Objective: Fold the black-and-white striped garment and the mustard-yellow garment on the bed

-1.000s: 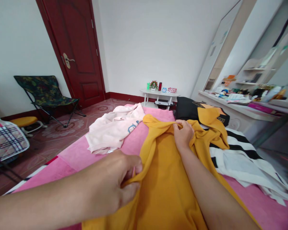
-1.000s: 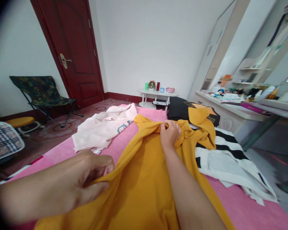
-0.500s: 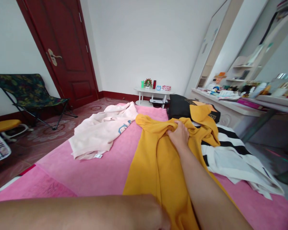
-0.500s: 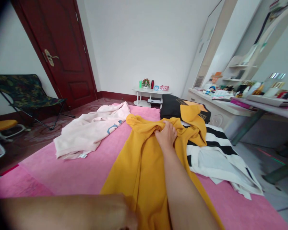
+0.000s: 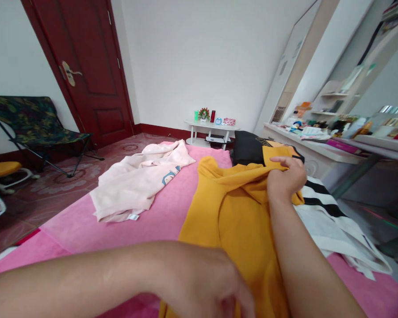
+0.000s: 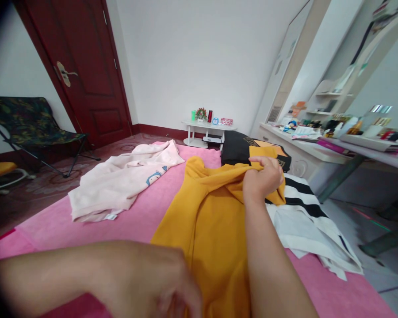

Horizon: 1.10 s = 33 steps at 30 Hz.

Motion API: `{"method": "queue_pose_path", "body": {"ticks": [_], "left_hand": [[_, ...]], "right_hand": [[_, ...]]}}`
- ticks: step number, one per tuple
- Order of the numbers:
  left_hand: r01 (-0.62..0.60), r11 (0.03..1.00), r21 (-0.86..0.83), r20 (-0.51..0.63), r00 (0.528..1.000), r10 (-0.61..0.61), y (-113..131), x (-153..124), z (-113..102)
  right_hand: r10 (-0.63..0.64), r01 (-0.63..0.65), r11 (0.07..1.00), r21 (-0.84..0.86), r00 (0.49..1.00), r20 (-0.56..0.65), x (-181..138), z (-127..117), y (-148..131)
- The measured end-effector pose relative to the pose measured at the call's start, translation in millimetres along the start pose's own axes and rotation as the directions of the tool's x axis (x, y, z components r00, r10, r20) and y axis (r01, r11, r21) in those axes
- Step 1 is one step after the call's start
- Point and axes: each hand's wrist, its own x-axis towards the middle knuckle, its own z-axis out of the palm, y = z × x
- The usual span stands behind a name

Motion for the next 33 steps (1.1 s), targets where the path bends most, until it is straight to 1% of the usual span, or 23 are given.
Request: {"method": "queue_pose_path", "body": {"ticks": [1,2,3,4,5,6,7,8,11,13,14,16,17,18,20,22,23,25,27,28,29,30,33], "left_hand": [[0.076,0.997,0.027,-0.188,0.98,-0.07,-2,1,-10],[0.162,0.984,0.069,-0.388,0.913,-0.123,-9,4,-20],[0.254,0.96,0.119,-0.573,0.807,-0.143,-20,8,-28],[0.341,0.926,0.165,-0.717,0.686,-0.125,-34,14,-35],[0.41,0.892,0.191,-0.808,0.581,-0.094,-50,21,-41],[0.467,0.864,0.19,-0.855,0.51,-0.088,-67,28,-44],[0.512,0.84,0.181,-0.872,0.478,-0.104,-82,34,-45],[0.547,0.818,0.18,-0.869,0.477,-0.128,-95,40,-45],[0.599,0.765,0.238,-0.808,0.559,-0.187,-118,51,-36],[0.606,0.744,0.283,-0.782,0.595,-0.187,-121,54,-31],[0.607,0.739,0.294,-0.776,0.603,-0.187,-120,55,-30],[0.604,0.736,0.307,-0.767,0.615,-0.185,-118,54,-29],[0.603,0.736,0.309,-0.763,0.618,-0.187,-117,54,-29],[0.601,0.737,0.309,-0.761,0.621,-0.187,-116,53,-29],[0.598,0.741,0.306,-0.763,0.62,-0.184,-115,52,-30],[0.593,0.748,0.299,-0.771,0.612,-0.176,-115,52,-30],[0.588,0.753,0.295,-0.775,0.609,-0.172,-116,52,-29],[0.577,0.765,0.285,-0.779,0.605,-0.166,-117,52,-29],[0.564,0.777,0.278,-0.779,0.606,-0.161,-118,52,-29],[0.558,0.782,0.277,-0.779,0.607,-0.158,-118,52,-29],[0.552,0.788,0.273,-0.778,0.608,-0.157,-118,52,-29],[0.546,0.794,0.267,-0.778,0.608,-0.157,-118,51,-29],[0.525,0.819,0.231,-0.803,0.578,-0.144,-116,50,-29]], "right_hand": [[0.016,-0.013,0.997,0.078,0.999,-0.039,1,3,1],[0.034,-0.023,0.987,0.156,0.997,-0.065,1,7,2],[0.056,-0.035,0.972,0.233,0.995,-0.083,0,12,4],[0.085,-0.051,0.95,0.307,0.991,-0.1,0,16,5],[0.124,-0.069,0.922,0.381,0.985,-0.122,1,20,6],[0.173,-0.088,0.887,0.454,0.974,-0.149,2,23,7],[0.227,-0.098,0.847,0.523,0.956,-0.188,4,24,7],[0.279,-0.097,0.807,0.583,0.932,-0.23,8,23,6],[0.368,-0.05,0.734,0.678,0.868,-0.334,16,16,-4],[0.361,-0.051,0.703,0.709,0.885,-0.294,16,13,-18],[0.34,-0.078,0.682,0.727,0.914,-0.221,13,15,-26],[0.247,-0.175,0.654,0.736,0.969,0.011,2,26,-41],[0.172,-0.222,0.668,0.71,0.975,0.142,-5,35,-47],[0.084,-0.246,0.712,0.658,0.96,0.268,-13,45,-51],[-0.082,-0.18,0.861,0.475,0.873,0.48,-28,67,-53],[-0.177,0.025,0.97,0.243,0.757,0.629,-42,87,-50],[-0.198,0.141,0.98,0.138,0.703,0.683,-48,95,-46],[-0.206,0.324,0.946,-0.01,0.625,0.753,-58,106,-38],[-0.191,0.413,0.907,-0.08,0.576,0.795,-64,114,-31],[-0.175,0.425,0.899,-0.105,0.567,0.805,-65,117,-27],[-0.158,0.422,0.897,-0.128,0.578,0.8,-64,120,-23],[-0.143,0.405,0.902,-0.151,0.61,0.779,-62,122,-19],[-0.08,0.278,0.936,-0.215,0.765,0.64,-52,127,-3]]}}
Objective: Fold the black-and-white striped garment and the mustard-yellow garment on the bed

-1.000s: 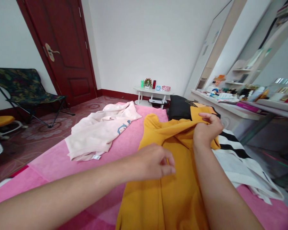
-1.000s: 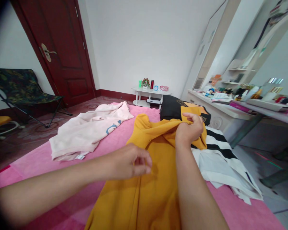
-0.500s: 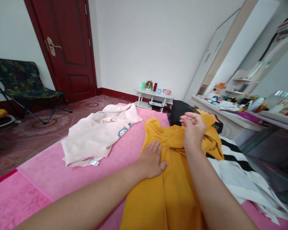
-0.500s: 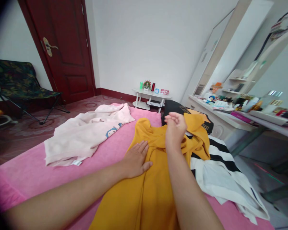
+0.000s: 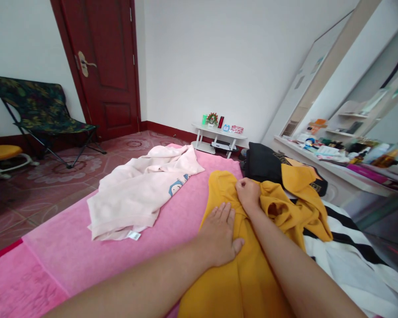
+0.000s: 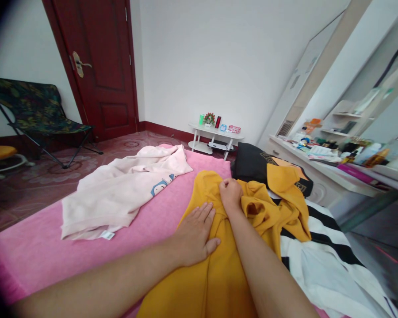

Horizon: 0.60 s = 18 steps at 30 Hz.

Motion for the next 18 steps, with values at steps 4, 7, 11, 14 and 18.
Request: {"method": "queue_pose_path", "body": {"ticks": [4,7,11,14,18], "left_hand": [[0.065,0.997,-0.03,-0.135,0.989,-0.068,2,1,-1],[0.085,0.996,-0.017,-0.107,0.991,-0.086,1,2,0],[0.051,0.998,0.022,-0.03,0.998,-0.05,2,3,1],[0.048,0.998,0.041,-0.013,0.999,-0.048,2,3,0],[0.04,0.998,0.05,-0.026,0.999,-0.039,2,3,1]], "right_hand": [[0.192,-0.193,0.98,-0.036,0.98,-0.044,10,5,26],[0.203,-0.196,0.976,-0.095,0.977,0.071,14,8,33],[0.136,-0.13,0.988,-0.081,0.988,0.072,18,-4,16],[-0.122,0.125,0.991,0.046,0.99,-0.069,14,-14,-1],[-0.373,0.367,0.928,0.069,0.898,0.235,5,1,-6]]}}
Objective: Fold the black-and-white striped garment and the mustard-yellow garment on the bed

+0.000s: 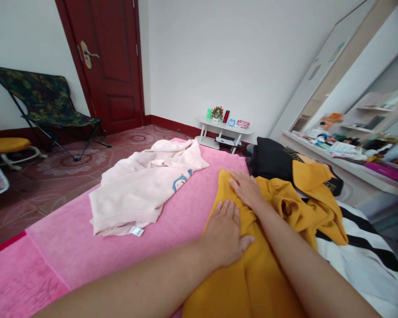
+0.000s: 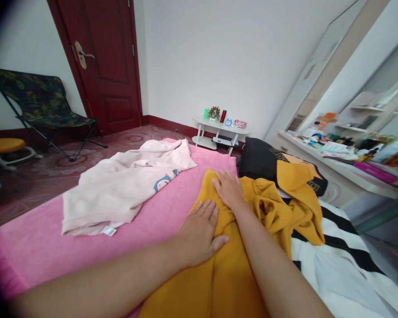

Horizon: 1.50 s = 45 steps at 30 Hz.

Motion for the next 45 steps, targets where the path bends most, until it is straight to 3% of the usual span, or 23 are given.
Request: {"method": "queue_pose_path", "body": {"ticks": [3,6,9,12,15,17,19,22,24,28,37,45], "left_hand": [[-0.005,1.0,-0.013,-0.021,1.0,0.004,-1,0,1],[-0.016,0.997,-0.08,-0.088,0.996,0.009,-4,2,0],[-0.055,0.964,-0.26,-0.204,0.979,0.001,-11,6,-2],[-0.054,0.883,-0.466,-0.311,0.944,-0.107,-20,10,-1],[-0.011,0.821,-0.57,-0.329,0.919,-0.216,-26,13,2],[-0.007,0.805,-0.593,-0.323,0.918,-0.23,-27,14,4],[-0.014,0.8,-0.6,-0.32,0.921,-0.224,-28,14,5],[-0.007,0.792,-0.61,-0.317,0.918,-0.237,-28,13,5],[0.002,0.781,-0.625,-0.316,0.914,-0.255,-28,13,5],[-0.012,0.783,-0.622,-0.331,0.91,-0.249,-29,14,5],[-0.017,0.853,-0.522,-0.343,0.92,-0.191,-32,14,9],[-0.08,0.951,-0.298,-0.161,0.986,0.033,-26,7,-3]], "right_hand": [[0.098,-0.084,0.995,-0.06,0.958,0.271,2,19,6],[0.145,-0.129,0.989,-0.073,0.937,0.317,3,24,8],[0.164,-0.171,0.985,-0.005,0.935,0.315,-7,16,3],[0.099,-0.14,0.978,0.158,0.965,0.241,-31,2,-5],[-0.041,0.038,0.944,0.328,0.999,0.0,-68,-21,-15],[-0.147,0.183,0.913,0.364,0.981,-0.125,-97,-41,-25],[-0.277,0.305,0.88,0.365,0.952,-0.127,-129,-61,-36],[-0.467,0.443,0.825,0.351,0.884,-0.016,-173,-84,-53],[-0.526,0.483,0.812,0.328,0.849,0.05,-196,-90,-62],[-0.521,0.477,0.828,0.294,0.849,0.088,-221,-89,-74],[-0.5,0.464,0.801,0.378,0.866,-0.003,-231,-101,-79],[-0.483,0.39,0.792,0.47,0.871,0.092,-235,-99,-82]]}}
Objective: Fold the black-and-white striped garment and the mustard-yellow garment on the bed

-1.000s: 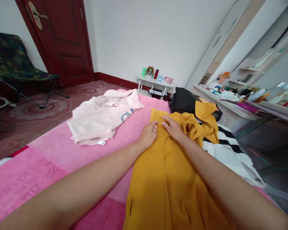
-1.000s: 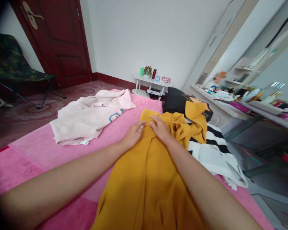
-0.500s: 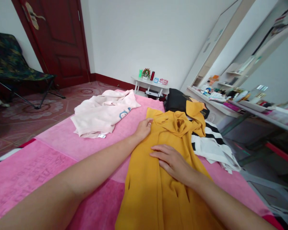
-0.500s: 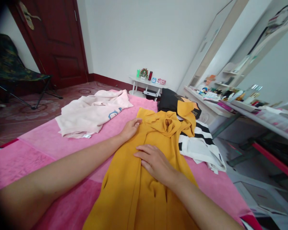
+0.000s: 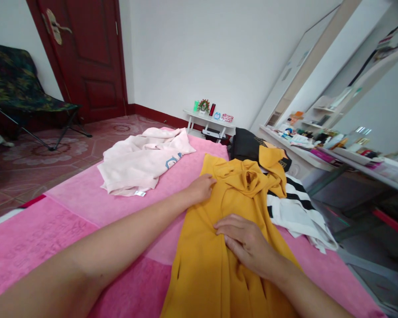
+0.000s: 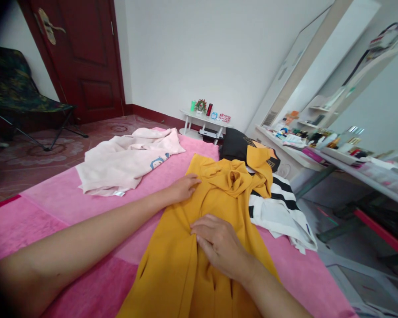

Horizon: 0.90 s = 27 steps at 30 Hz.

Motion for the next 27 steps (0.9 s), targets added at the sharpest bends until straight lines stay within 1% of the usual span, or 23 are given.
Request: {"method": "queue_pose_path", "body": {"ticks": [2,5,6,7,8,9,10,12,14,15,16,17,19,20,21,22,23,25,26,27], "left_hand": [[-0.042,0.993,0.112,0.052,0.998,0.036,7,-7,1],[-0.104,0.937,0.333,0.127,0.99,0.065,17,-18,7],[-0.115,0.916,0.384,0.146,0.987,0.063,19,-21,9],[-0.118,0.904,0.411,0.158,0.986,0.057,21,-23,11],[-0.12,0.896,0.427,0.167,0.985,0.052,23,-25,12],[-0.12,0.891,0.438,0.173,0.984,0.048,23,-26,13],[-0.122,0.888,0.444,0.177,0.983,0.047,24,-26,13],[-0.123,0.887,0.446,0.179,0.983,0.046,24,-26,13],[-0.123,0.888,0.442,0.177,0.983,0.048,25,-25,13],[-0.125,0.89,0.439,0.176,0.983,0.051,25,-25,13],[-0.128,0.89,0.437,0.174,0.983,0.056,24,-25,13],[-0.13,0.89,0.436,0.171,0.983,0.06,24,-25,13],[-0.136,0.89,0.435,0.17,0.983,0.067,23,-25,14],[-0.139,0.89,0.434,0.171,0.983,0.069,23,-25,14],[-0.14,0.89,0.434,0.173,0.982,0.07,22,-25,14],[-0.141,0.891,0.433,0.175,0.982,0.071,22,-25,14],[-0.141,0.891,0.431,0.174,0.982,0.071,22,-25,14],[-0.141,0.894,0.425,0.17,0.983,0.074,21,-25,14],[-0.14,0.896,0.42,0.166,0.983,0.076,21,-25,13],[-0.14,0.9,0.413,0.159,0.984,0.08,22,-25,13]], "right_hand": [[0.021,-0.021,1.0,0.011,1.0,0.012,4,-2,-4],[0.065,-0.065,0.998,0.022,0.998,0.012,10,-7,-3],[0.093,-0.093,0.996,0.006,0.996,-0.015,12,-11,2],[0.127,-0.129,0.991,-0.029,0.989,-0.074,14,-15,9],[0.162,-0.177,0.981,-0.083,0.973,-0.161,16,-22,19],[0.195,-0.241,0.959,-0.149,0.943,-0.269,18,-29,32],[0.222,-0.321,0.923,-0.215,0.897,-0.383,20,-39,47],[0.275,-0.506,0.81,-0.298,0.775,-0.569,23,-58,78],[0.336,-0.659,0.686,-0.308,0.663,-0.669,25,-75,107],[0.359,-0.704,0.639,-0.311,0.629,-0.689,26,-80,118],[0.378,-0.729,0.6,-0.329,0.621,-0.686,28,-84,128],[0.398,-0.737,0.569,-0.366,0.636,-0.661,29,-86,135],[0.459,-0.712,0.511,-0.481,0.699,-0.548,32,-86,142],[0.501,-0.692,0.481,-0.537,0.72,-0.48,35,-86,143],[0.543,-0.681,0.446,-0.581,0.722,-0.429,37,-87,142],[0.576,-0.683,0.409,-0.605,0.707,-0.409,40,-88,139],[0.591,-0.698,0.374,-0.61,0.687,-0.424,43,-91,135],[0.555,-0.744,0.338,-0.577,0.652,-0.517,49,-96,123],[0.514,-0.75,0.352,-0.56,0.655,-0.554,52,-98,115],[0.471,-0.733,0.39,-0.558,0.679,-0.563,55,-98,106]]}}
